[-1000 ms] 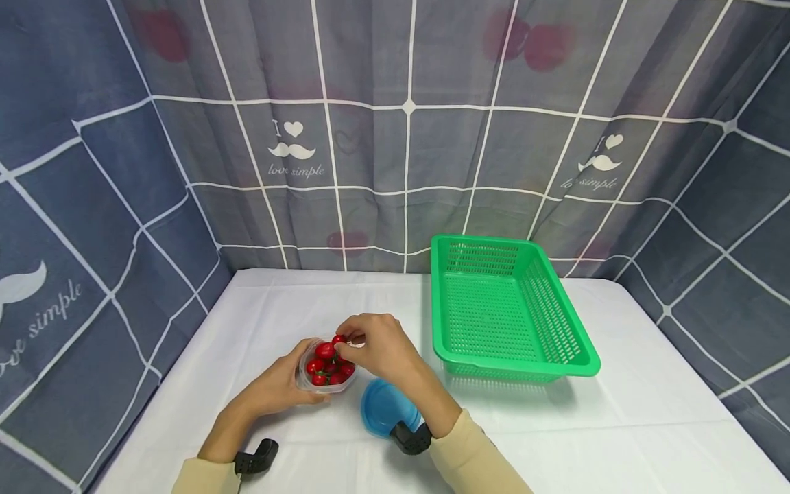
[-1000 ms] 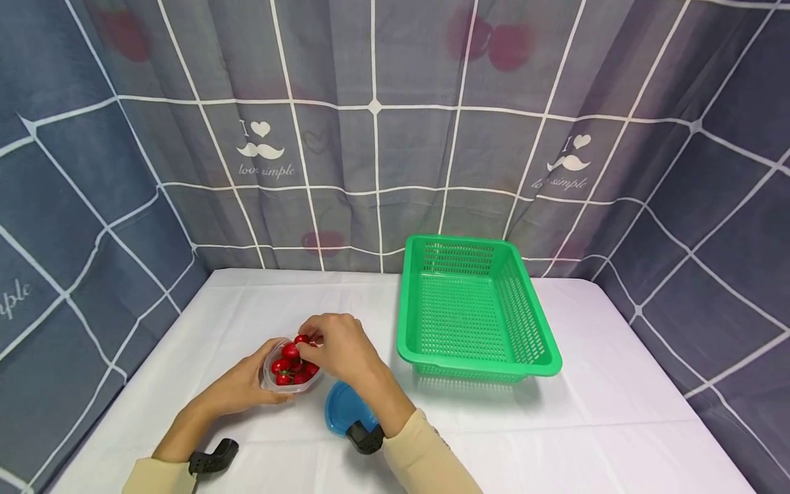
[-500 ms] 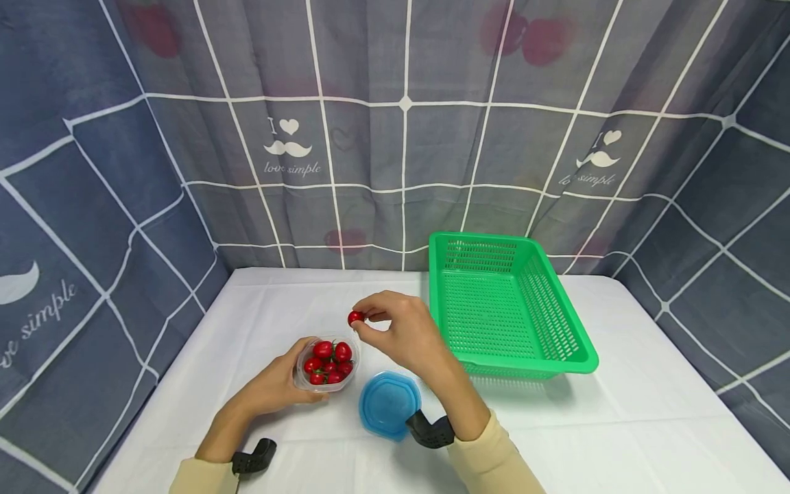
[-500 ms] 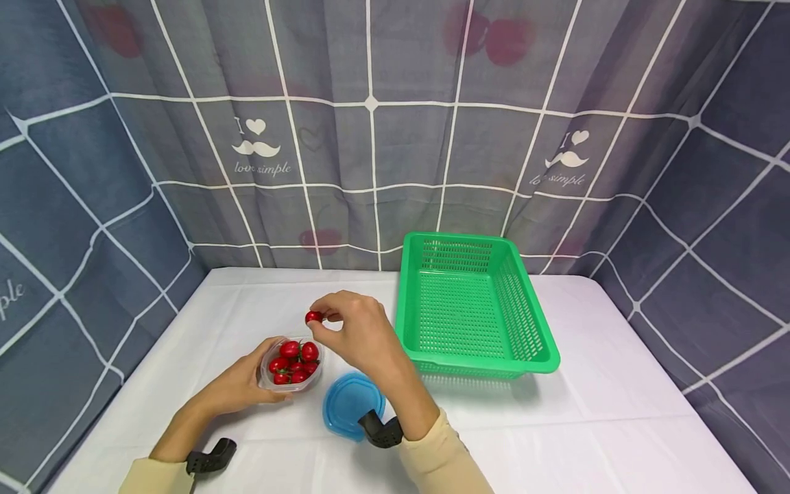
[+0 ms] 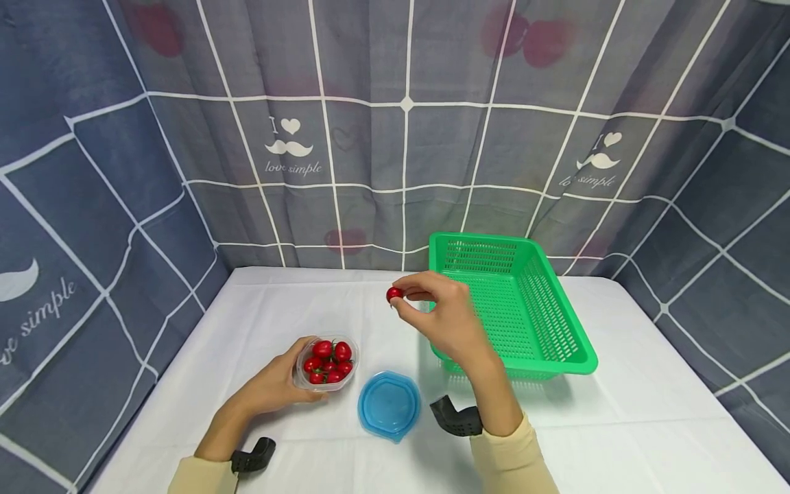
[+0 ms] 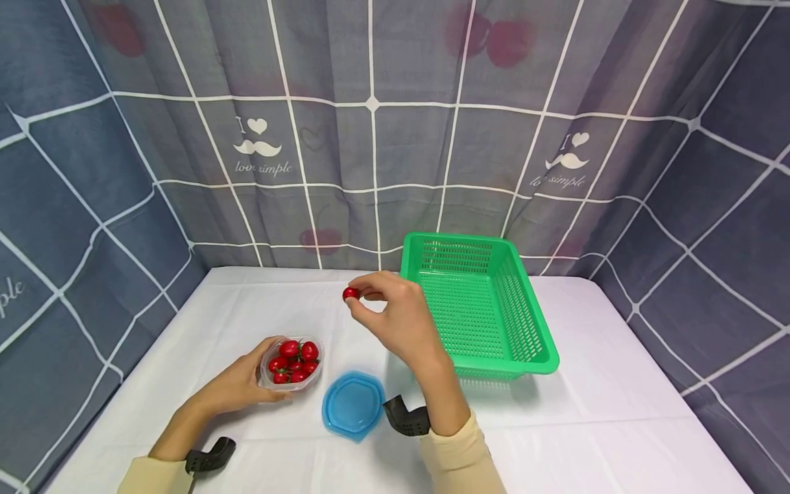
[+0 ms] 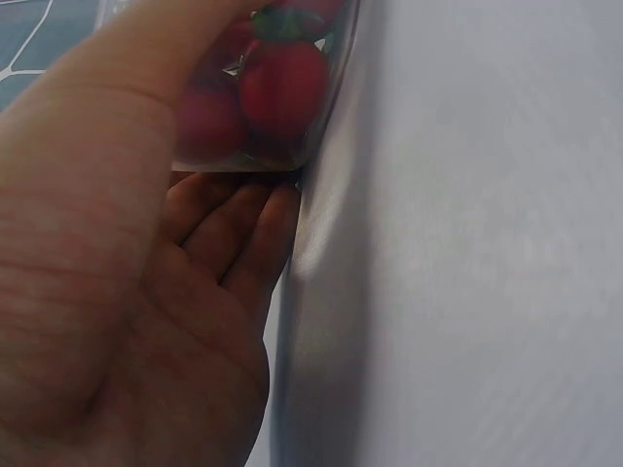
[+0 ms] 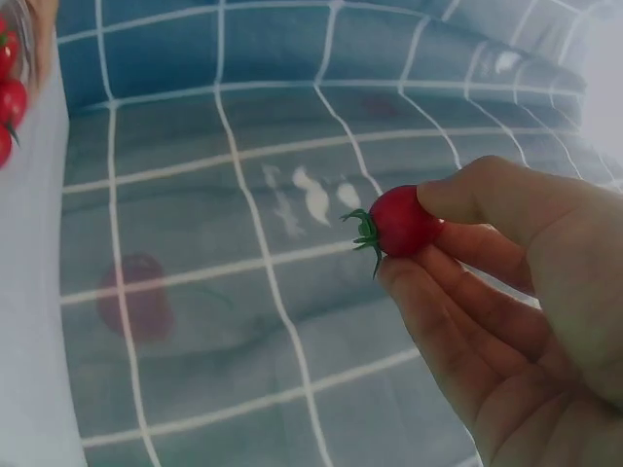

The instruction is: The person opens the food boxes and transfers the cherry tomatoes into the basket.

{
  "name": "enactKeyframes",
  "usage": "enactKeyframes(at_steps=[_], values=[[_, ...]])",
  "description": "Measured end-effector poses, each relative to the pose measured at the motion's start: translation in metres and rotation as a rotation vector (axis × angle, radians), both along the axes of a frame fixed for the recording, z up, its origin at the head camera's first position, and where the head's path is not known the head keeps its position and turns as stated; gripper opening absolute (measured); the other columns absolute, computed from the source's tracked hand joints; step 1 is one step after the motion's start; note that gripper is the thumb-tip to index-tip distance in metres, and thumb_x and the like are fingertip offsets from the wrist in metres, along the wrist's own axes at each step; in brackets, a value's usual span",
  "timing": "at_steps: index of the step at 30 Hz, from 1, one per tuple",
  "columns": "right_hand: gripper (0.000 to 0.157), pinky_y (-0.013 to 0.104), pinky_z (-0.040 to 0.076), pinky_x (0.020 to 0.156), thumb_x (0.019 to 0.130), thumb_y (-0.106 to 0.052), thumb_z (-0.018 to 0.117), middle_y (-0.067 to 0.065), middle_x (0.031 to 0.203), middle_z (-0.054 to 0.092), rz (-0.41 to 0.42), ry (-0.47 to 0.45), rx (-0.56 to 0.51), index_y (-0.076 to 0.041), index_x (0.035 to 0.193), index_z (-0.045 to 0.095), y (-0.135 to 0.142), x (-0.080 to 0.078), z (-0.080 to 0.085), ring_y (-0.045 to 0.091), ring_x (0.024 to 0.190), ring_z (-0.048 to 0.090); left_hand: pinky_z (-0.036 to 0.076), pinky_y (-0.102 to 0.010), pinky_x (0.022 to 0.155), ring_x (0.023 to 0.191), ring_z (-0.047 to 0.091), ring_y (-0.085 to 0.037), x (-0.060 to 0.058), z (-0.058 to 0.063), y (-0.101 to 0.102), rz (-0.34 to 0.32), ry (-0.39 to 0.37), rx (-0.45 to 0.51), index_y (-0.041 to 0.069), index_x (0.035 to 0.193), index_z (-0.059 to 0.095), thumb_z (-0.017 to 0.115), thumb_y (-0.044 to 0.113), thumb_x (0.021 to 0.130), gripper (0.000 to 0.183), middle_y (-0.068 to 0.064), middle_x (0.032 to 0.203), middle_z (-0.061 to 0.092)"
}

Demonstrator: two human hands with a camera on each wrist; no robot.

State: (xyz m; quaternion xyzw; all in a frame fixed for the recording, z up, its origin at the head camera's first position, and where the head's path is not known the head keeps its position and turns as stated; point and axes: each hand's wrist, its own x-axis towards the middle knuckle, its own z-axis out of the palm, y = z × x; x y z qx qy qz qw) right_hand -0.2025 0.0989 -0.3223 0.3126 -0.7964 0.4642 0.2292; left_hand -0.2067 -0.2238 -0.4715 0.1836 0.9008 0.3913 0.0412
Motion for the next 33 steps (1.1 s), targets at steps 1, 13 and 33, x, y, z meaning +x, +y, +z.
enactKeyframes(at_steps=[1, 13, 33], values=[[0.015, 0.028, 0.06, 0.086, 0.089, -0.008, 0.08, -0.001, 0.098, 0.076, -0.017, -0.006, -0.006, -0.009, 0.104, 0.077, 0.004, 0.0, 0.001, 0.012, 0.092, 0.074, 0.038, -0.067, 0.112, 0.14, 0.05, -0.04, 0.0, 0.0, 0.0, 0.001, -0.001, 0.0, 0.017, 0.149, 0.041, 0.095, 0.046, 0.069, 0.1, -0.013, 0.149, 0.055], [0.019, 0.023, 0.059, 0.087, 0.089, -0.004, 0.079, 0.004, 0.101, 0.077, -0.167, -0.095, -0.061, -0.007, 0.108, 0.076, 0.045, -0.01, 0.004, 0.015, 0.093, 0.074, 0.037, -0.067, 0.112, 0.142, 0.048, -0.04, 0.0, 0.001, 0.0, -0.004, -0.018, 0.019, 0.018, 0.149, 0.041, 0.095, 0.044, 0.07, 0.099, -0.012, 0.15, 0.054], [0.022, 0.027, 0.059, 0.087, 0.094, -0.019, 0.076, 0.009, 0.107, 0.077, -0.42, -0.327, -0.036, -0.009, 0.114, 0.075, 0.095, -0.043, -0.028, 0.023, 0.1, 0.075, 0.039, -0.067, 0.111, 0.14, 0.049, -0.041, 0.0, 0.001, 0.001, 0.006, -0.006, -0.001, 0.016, 0.148, 0.041, 0.095, 0.043, 0.07, 0.1, -0.014, 0.15, 0.054]])
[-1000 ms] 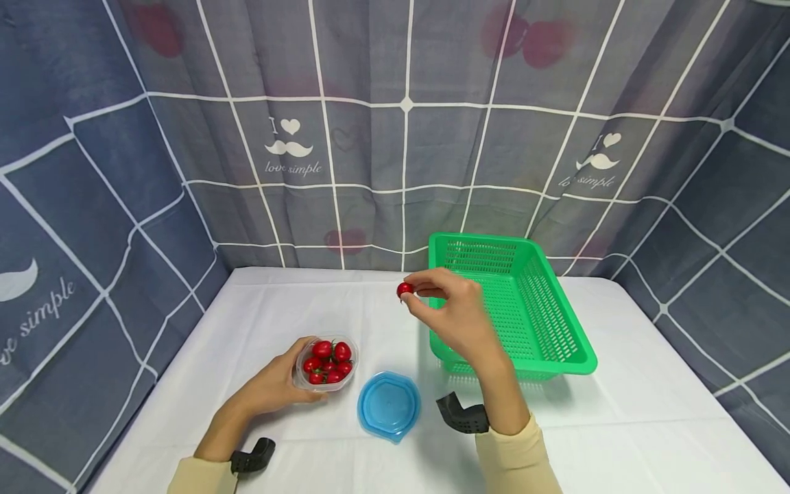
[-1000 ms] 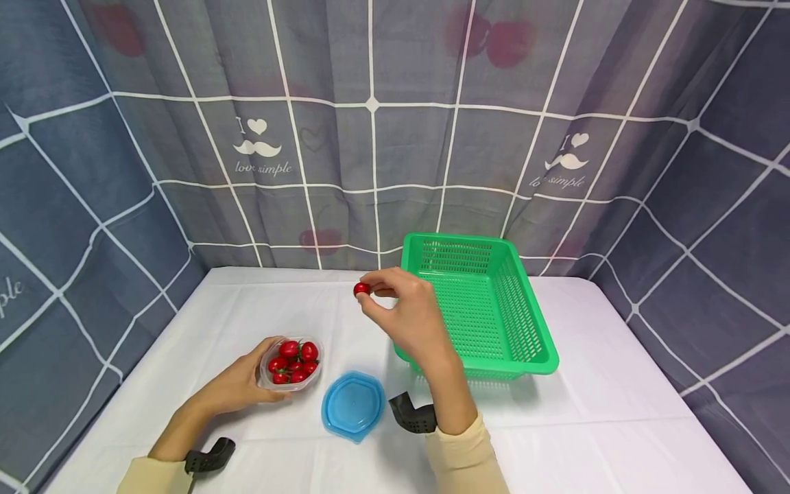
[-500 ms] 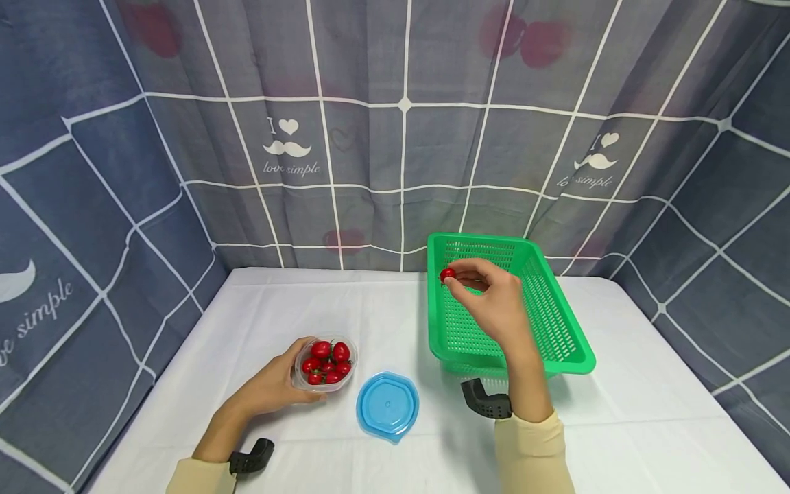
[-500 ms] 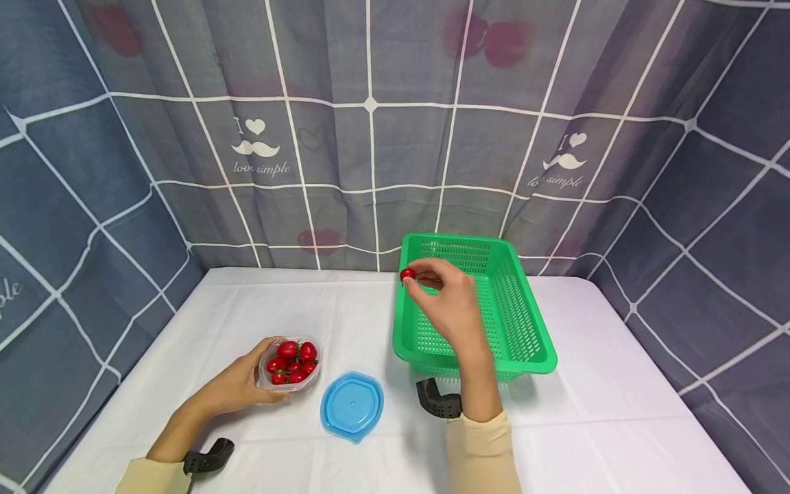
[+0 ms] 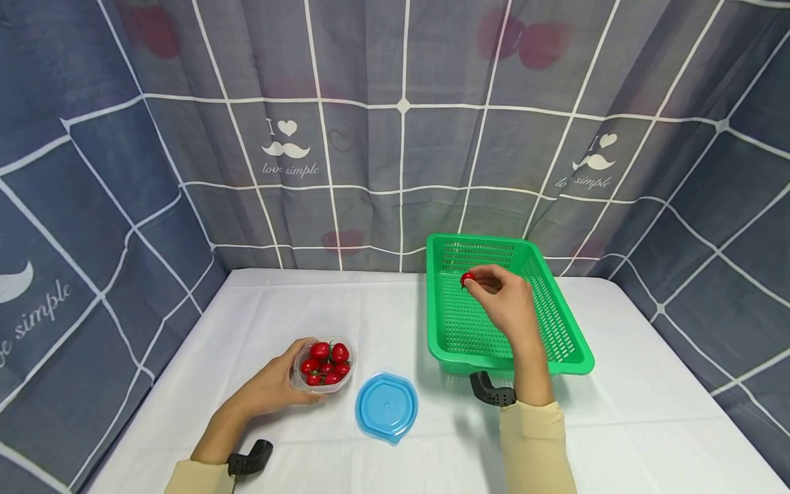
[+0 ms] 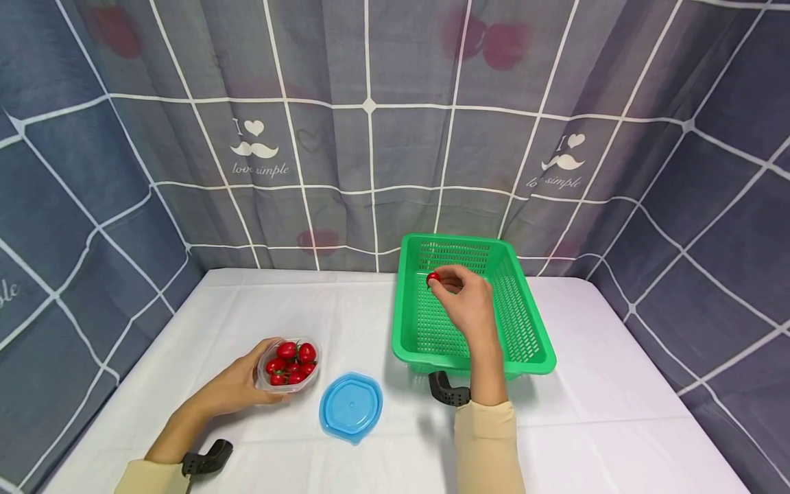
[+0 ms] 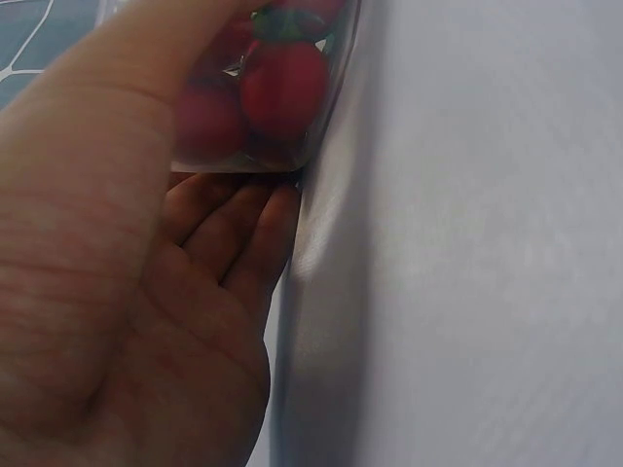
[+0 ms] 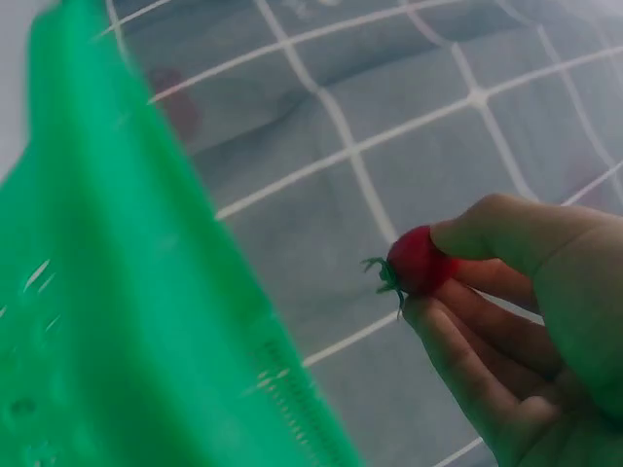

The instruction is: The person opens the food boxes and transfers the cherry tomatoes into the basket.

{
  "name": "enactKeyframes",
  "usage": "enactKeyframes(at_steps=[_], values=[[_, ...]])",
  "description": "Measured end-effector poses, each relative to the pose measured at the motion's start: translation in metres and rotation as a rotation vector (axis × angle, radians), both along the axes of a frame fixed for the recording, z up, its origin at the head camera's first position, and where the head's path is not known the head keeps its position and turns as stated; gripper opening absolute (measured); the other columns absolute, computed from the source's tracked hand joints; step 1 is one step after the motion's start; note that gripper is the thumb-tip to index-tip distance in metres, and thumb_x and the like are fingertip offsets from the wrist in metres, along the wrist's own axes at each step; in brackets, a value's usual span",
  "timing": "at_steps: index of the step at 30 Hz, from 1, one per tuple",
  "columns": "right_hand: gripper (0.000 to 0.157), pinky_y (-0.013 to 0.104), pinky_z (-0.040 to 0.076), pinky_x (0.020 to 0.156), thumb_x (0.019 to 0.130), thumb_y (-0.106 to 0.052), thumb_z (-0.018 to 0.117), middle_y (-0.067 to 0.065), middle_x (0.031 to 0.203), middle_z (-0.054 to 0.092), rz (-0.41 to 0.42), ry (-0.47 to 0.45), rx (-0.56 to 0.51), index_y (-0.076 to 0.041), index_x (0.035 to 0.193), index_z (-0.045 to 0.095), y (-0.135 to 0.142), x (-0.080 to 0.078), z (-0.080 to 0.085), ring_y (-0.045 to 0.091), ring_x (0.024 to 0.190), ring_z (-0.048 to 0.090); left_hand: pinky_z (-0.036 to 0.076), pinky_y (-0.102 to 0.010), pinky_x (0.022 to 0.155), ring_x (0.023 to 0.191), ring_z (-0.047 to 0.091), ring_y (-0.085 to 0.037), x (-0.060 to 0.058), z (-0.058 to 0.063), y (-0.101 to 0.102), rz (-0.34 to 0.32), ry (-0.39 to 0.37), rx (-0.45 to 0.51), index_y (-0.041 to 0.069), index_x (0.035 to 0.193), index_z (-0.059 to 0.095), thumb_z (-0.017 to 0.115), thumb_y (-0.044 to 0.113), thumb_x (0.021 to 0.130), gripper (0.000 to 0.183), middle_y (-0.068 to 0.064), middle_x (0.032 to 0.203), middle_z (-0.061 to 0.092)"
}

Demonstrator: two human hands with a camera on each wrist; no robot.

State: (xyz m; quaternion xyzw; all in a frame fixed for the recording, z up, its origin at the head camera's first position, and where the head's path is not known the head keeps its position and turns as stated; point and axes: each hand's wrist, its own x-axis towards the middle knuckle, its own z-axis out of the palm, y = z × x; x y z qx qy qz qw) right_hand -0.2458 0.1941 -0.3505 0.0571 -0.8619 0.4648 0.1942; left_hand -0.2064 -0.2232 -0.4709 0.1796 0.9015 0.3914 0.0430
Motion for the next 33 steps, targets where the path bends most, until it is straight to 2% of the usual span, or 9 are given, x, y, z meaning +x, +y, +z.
enactKeyframes(at_steps=[4, 12, 24, 33], values=[[0.023, 0.041, 0.059, 0.09, 0.094, -0.02, 0.075, 0.012, 0.108, 0.077, -0.032, -0.046, 0.028, -0.008, 0.114, 0.075, 0.005, -0.009, -0.014, 0.027, 0.101, 0.075, 0.039, -0.067, 0.111, 0.14, 0.05, -0.04, 0.0, -0.001, 0.0, -0.006, 0.004, 0.005, 0.018, 0.148, 0.042, 0.095, 0.044, 0.069, 0.099, -0.012, 0.149, 0.055], [0.024, 0.044, 0.059, 0.09, 0.095, -0.024, 0.076, 0.012, 0.108, 0.078, -0.037, -0.112, 0.066, -0.008, 0.113, 0.075, 0.01, -0.019, -0.033, 0.028, 0.102, 0.075, 0.039, -0.068, 0.111, 0.14, 0.049, -0.042, 0.0, -0.001, 0.0, -0.002, 0.006, -0.004, 0.016, 0.148, 0.041, 0.095, 0.044, 0.069, 0.1, -0.015, 0.15, 0.054], [0.027, 0.046, 0.057, 0.093, 0.096, -0.027, 0.075, 0.013, 0.111, 0.077, -0.032, -0.121, 0.076, -0.008, 0.115, 0.074, 0.011, -0.021, -0.033, 0.03, 0.105, 0.074, 0.04, -0.068, 0.109, 0.138, 0.051, -0.041, 0.0, 0.001, 0.0, 0.007, 0.004, -0.009, 0.016, 0.148, 0.041, 0.095, 0.045, 0.069, 0.099, -0.014, 0.148, 0.055], [0.028, 0.046, 0.057, 0.095, 0.097, -0.023, 0.074, 0.016, 0.115, 0.075, -0.017, -0.066, 0.085, -0.006, 0.119, 0.073, 0.01, -0.017, -0.027, 0.033, 0.107, 0.073, 0.041, -0.068, 0.109, 0.138, 0.051, -0.04, 0.0, 0.001, 0.0, -0.001, 0.009, -0.004, 0.018, 0.148, 0.042, 0.095, 0.045, 0.069, 0.099, -0.012, 0.148, 0.055]])
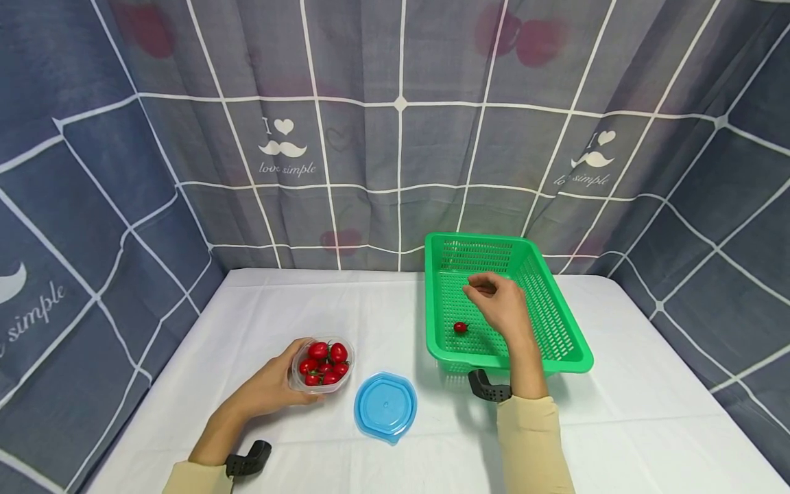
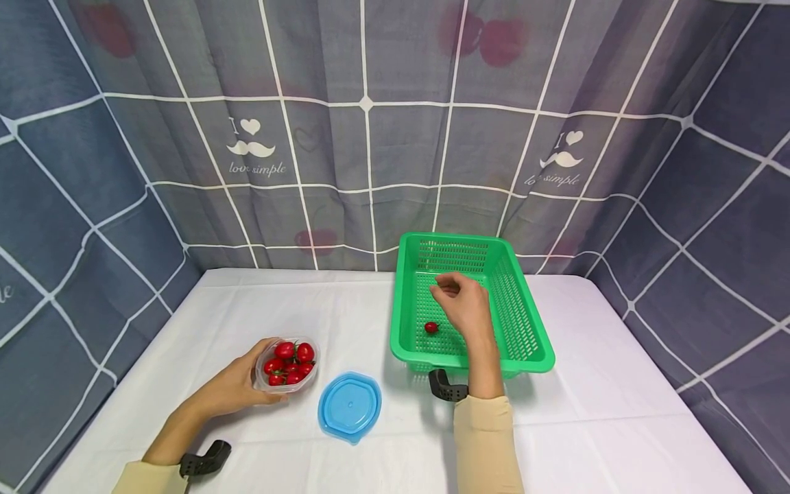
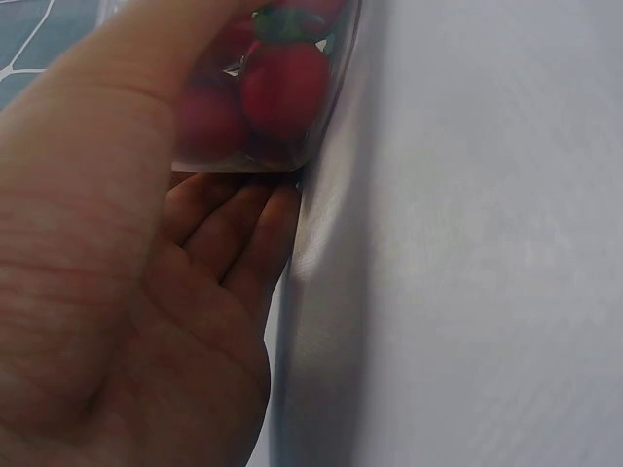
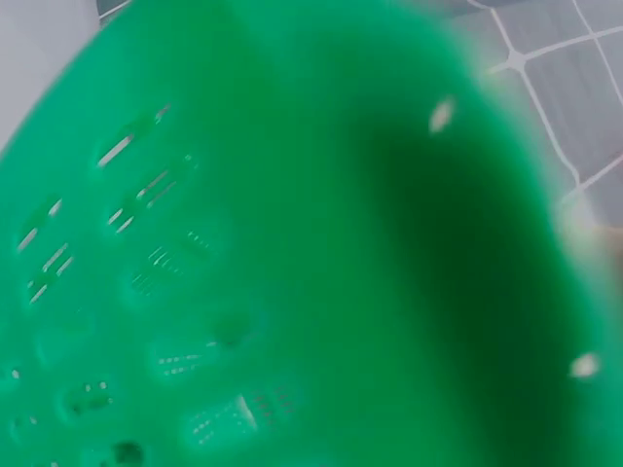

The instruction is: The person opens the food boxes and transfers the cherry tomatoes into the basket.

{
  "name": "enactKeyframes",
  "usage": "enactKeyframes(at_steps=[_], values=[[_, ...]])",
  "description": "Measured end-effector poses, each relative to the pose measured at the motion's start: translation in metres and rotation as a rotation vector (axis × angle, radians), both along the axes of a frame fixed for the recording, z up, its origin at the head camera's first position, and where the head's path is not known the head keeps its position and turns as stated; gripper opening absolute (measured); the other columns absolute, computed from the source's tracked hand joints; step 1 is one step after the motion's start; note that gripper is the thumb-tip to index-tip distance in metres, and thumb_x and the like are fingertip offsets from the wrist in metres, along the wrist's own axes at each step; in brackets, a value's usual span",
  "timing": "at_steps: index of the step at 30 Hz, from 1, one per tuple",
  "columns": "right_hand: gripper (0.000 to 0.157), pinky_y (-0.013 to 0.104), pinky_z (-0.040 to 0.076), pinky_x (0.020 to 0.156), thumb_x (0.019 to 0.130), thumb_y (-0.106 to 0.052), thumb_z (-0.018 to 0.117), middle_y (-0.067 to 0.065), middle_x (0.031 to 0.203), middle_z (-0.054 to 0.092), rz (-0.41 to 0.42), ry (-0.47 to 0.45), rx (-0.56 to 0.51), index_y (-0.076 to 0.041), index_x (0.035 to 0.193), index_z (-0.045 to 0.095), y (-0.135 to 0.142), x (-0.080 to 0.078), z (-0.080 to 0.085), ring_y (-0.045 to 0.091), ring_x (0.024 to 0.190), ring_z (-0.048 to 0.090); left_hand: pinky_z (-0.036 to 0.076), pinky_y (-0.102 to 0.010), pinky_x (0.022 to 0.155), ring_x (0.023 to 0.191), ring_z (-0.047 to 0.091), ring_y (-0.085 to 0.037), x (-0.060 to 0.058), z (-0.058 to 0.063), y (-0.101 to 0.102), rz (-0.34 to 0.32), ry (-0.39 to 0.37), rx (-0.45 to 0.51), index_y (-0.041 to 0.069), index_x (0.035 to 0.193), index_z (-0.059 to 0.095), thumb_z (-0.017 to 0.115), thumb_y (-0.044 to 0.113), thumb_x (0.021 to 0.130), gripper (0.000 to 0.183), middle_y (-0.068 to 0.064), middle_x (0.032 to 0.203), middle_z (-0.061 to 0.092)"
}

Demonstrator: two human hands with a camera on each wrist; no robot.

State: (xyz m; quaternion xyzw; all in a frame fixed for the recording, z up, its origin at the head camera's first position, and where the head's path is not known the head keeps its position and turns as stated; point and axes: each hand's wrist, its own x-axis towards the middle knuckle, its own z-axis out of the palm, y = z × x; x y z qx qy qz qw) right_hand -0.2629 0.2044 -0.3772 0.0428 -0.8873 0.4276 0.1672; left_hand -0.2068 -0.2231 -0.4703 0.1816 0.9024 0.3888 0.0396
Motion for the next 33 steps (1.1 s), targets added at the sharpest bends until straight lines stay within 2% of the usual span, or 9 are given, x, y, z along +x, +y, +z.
enactKeyframes(at_steps=[8, 15, 26, 33], values=[[0.035, 0.04, 0.057, 0.097, 0.097, -0.021, 0.074, 0.015, 0.119, 0.073, 0.035, 0.033, -0.073, -0.006, 0.128, 0.068, -0.012, 0.008, 0.016, 0.029, 0.111, 0.071, 0.039, -0.068, 0.11, 0.14, 0.049, -0.041, 0.0, 0.0, -0.001, 0.007, -0.013, 0.0, 0.019, 0.149, 0.041, 0.095, 0.047, 0.069, 0.1, -0.012, 0.15, 0.054], [0.036, 0.038, 0.057, 0.097, 0.096, -0.018, 0.075, 0.015, 0.121, 0.072, 0.121, 0.059, -0.095, -0.006, 0.129, 0.067, -0.033, 0.015, 0.024, 0.027, 0.113, 0.069, 0.038, -0.068, 0.111, 0.143, 0.045, -0.042, 0.001, -0.001, 0.0, 0.006, -0.034, 0.01, 0.019, 0.15, 0.04, 0.095, 0.046, 0.069, 0.102, -0.013, 0.153, 0.051], [0.031, 0.034, 0.058, 0.094, 0.093, -0.016, 0.077, 0.01, 0.114, 0.074, 0.261, 0.102, -0.023, -0.006, 0.122, 0.07, -0.085, 0.018, 0.021, 0.024, 0.107, 0.072, 0.038, -0.068, 0.111, 0.142, 0.047, -0.041, 0.001, 0.0, -0.002, 0.009, -0.022, 0.011, 0.017, 0.15, 0.04, 0.095, 0.046, 0.069, 0.102, -0.013, 0.151, 0.052], [0.029, 0.033, 0.059, 0.091, 0.09, -0.012, 0.08, 0.01, 0.111, 0.075, 0.303, 0.143, 0.002, -0.006, 0.117, 0.071, -0.103, 0.021, 0.013, 0.023, 0.103, 0.074, 0.04, -0.065, 0.111, 0.139, 0.051, -0.038, 0.001, -0.001, 0.0, 0.002, -0.012, 0.014, 0.018, 0.148, 0.041, 0.095, 0.044, 0.069, 0.1, -0.01, 0.148, 0.055]])
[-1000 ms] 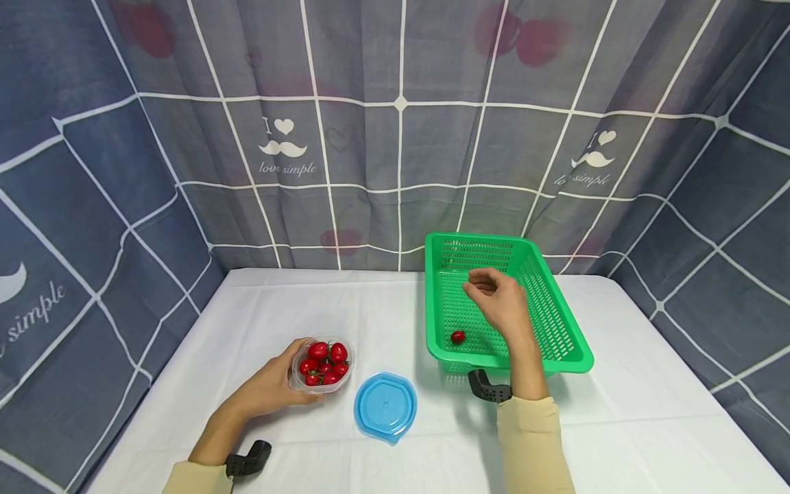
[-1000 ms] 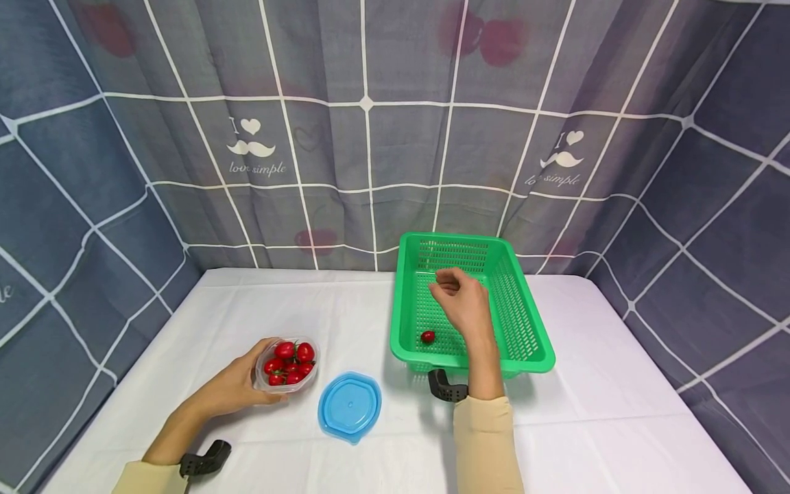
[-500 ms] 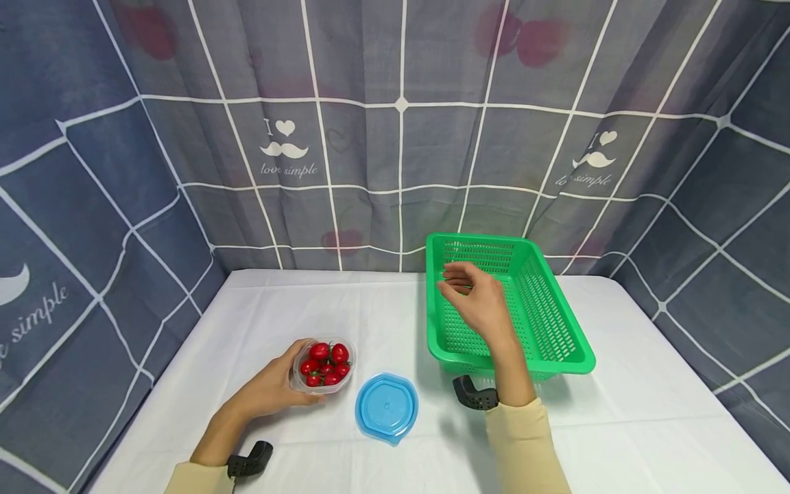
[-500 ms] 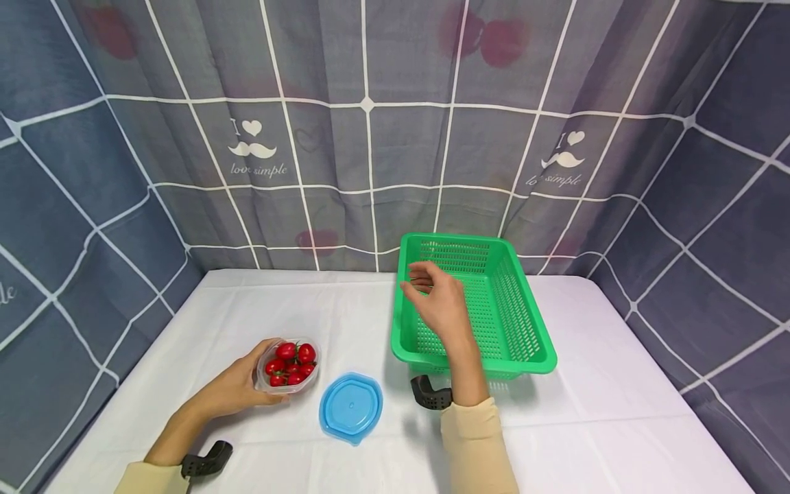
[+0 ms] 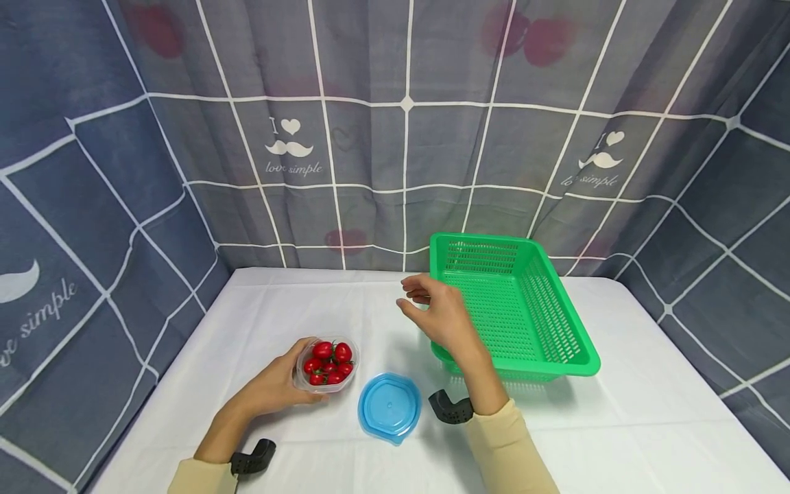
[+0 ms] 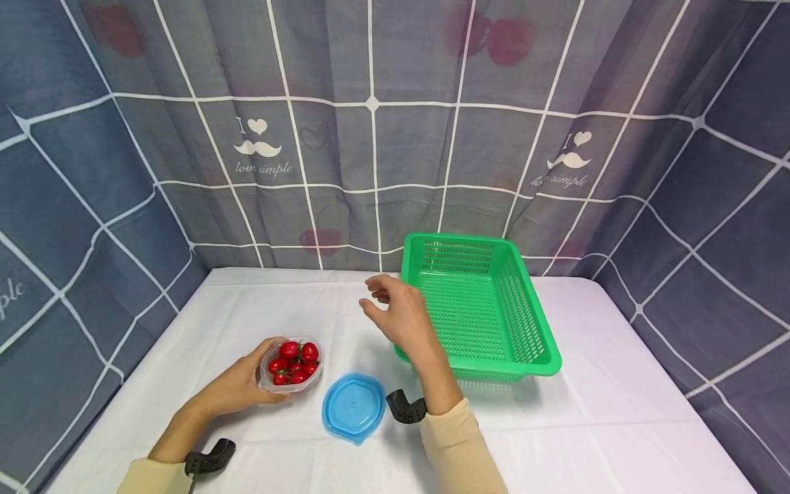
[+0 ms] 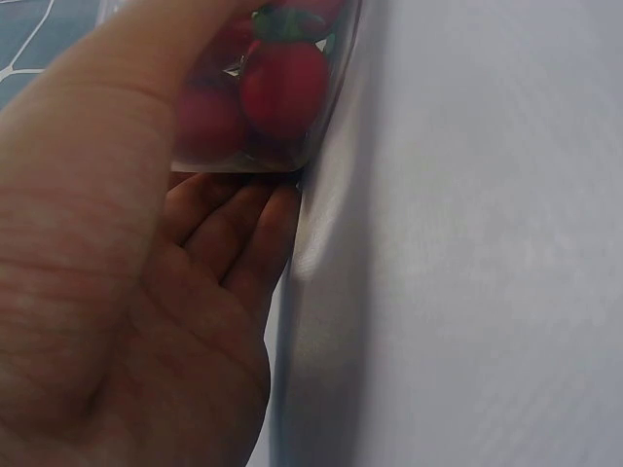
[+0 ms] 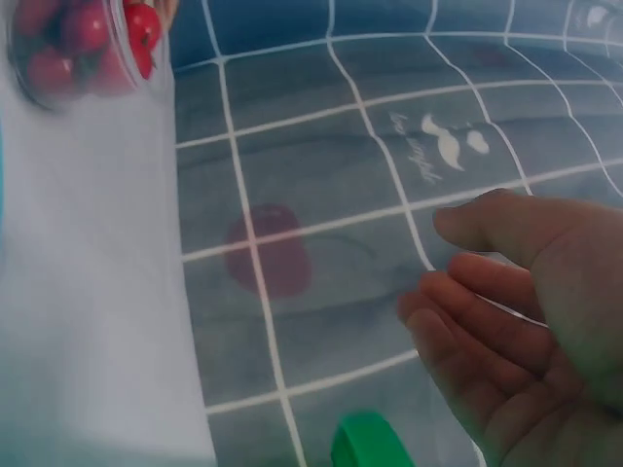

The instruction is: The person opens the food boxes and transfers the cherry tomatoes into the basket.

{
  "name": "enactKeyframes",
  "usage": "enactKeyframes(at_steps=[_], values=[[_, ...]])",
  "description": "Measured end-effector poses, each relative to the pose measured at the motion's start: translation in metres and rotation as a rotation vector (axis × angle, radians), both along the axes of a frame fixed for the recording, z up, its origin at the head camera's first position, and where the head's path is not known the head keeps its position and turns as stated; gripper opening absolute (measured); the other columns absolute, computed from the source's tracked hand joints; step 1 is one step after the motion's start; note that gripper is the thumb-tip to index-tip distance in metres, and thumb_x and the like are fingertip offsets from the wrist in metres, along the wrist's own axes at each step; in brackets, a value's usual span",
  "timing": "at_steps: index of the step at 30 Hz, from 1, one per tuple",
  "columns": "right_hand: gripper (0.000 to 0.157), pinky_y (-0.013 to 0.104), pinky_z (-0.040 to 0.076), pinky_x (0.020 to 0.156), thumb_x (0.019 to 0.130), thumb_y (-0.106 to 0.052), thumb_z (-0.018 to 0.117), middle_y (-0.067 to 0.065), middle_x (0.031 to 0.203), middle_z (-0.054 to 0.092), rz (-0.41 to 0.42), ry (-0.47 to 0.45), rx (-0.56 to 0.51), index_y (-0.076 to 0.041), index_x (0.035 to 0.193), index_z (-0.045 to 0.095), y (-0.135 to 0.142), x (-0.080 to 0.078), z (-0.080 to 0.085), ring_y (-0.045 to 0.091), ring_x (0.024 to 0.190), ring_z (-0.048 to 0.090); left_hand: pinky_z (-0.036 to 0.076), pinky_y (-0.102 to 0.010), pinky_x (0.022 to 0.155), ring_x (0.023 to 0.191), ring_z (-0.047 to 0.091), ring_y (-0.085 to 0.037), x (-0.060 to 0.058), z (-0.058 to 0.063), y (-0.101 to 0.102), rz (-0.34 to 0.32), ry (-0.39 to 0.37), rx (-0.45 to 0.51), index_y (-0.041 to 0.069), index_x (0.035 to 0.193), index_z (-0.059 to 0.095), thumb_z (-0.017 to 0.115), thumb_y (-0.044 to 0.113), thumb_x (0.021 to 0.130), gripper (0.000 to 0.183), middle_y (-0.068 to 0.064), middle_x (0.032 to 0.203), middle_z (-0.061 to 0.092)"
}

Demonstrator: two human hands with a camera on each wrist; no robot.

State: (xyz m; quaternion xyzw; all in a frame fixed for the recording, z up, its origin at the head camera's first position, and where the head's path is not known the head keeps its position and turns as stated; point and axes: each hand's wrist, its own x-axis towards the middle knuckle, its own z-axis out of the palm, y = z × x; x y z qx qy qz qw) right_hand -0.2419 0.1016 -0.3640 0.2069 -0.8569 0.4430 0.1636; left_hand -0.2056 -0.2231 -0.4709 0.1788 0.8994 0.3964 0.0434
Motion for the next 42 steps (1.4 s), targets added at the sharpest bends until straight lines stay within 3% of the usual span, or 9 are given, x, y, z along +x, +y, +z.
enactKeyframes(at_steps=[15, 25, 31, 36, 42], values=[[0.036, 0.034, 0.059, 0.092, 0.092, -0.018, 0.08, 0.01, 0.119, 0.074, 0.073, 0.035, 0.128, -0.007, 0.125, 0.069, -0.043, 0.007, -0.017, 0.023, 0.105, 0.073, 0.038, -0.067, 0.112, 0.139, 0.051, -0.038, -0.001, 0.0, 0.001, 0.0, 0.003, 0.003, 0.018, 0.148, 0.042, 0.095, 0.046, 0.069, 0.1, -0.01, 0.148, 0.056], [0.036, 0.03, 0.059, 0.09, 0.093, -0.021, 0.078, 0.005, 0.119, 0.074, 0.148, 0.047, 0.193, -0.007, 0.126, 0.069, -0.073, 0.016, -0.035, 0.019, 0.102, 0.074, 0.041, -0.066, 0.11, 0.136, 0.053, -0.036, -0.001, -0.001, -0.001, -0.018, 0.003, 0.014, 0.02, 0.147, 0.041, 0.095, 0.044, 0.07, 0.097, -0.007, 0.145, 0.058], [0.033, 0.023, 0.058, 0.088, 0.095, -0.021, 0.076, 0.003, 0.119, 0.074, 0.187, 0.028, 0.231, -0.009, 0.125, 0.07, -0.087, 0.022, -0.048, 0.017, 0.102, 0.074, 0.043, -0.06, 0.11, 0.133, 0.056, -0.029, -0.003, 0.001, -0.002, -0.031, -0.006, 0.033, 0.024, 0.147, 0.041, 0.095, 0.043, 0.069, 0.097, -0.002, 0.143, 0.06], [0.033, 0.017, 0.056, 0.084, 0.094, -0.02, 0.077, 0.004, 0.116, 0.074, 0.213, 0.063, 0.27, -0.007, 0.125, 0.071, -0.094, 0.022, -0.059, 0.013, 0.099, 0.073, 0.045, -0.061, 0.108, 0.132, 0.057, -0.031, -0.003, 0.001, -0.002, -0.045, -0.007, 0.021, 0.022, 0.148, 0.04, 0.094, 0.042, 0.072, 0.095, -0.005, 0.144, 0.059], [0.033, 0.019, 0.056, 0.089, 0.095, -0.02, 0.076, 0.003, 0.119, 0.073, 0.204, 0.088, 0.34, -0.009, 0.125, 0.07, -0.101, 0.022, -0.069, 0.013, 0.106, 0.071, 0.046, -0.058, 0.107, 0.13, 0.058, -0.032, -0.002, -0.001, -0.003, -0.057, -0.001, 0.038, 0.021, 0.147, 0.04, 0.094, 0.041, 0.073, 0.093, -0.005, 0.143, 0.06]])
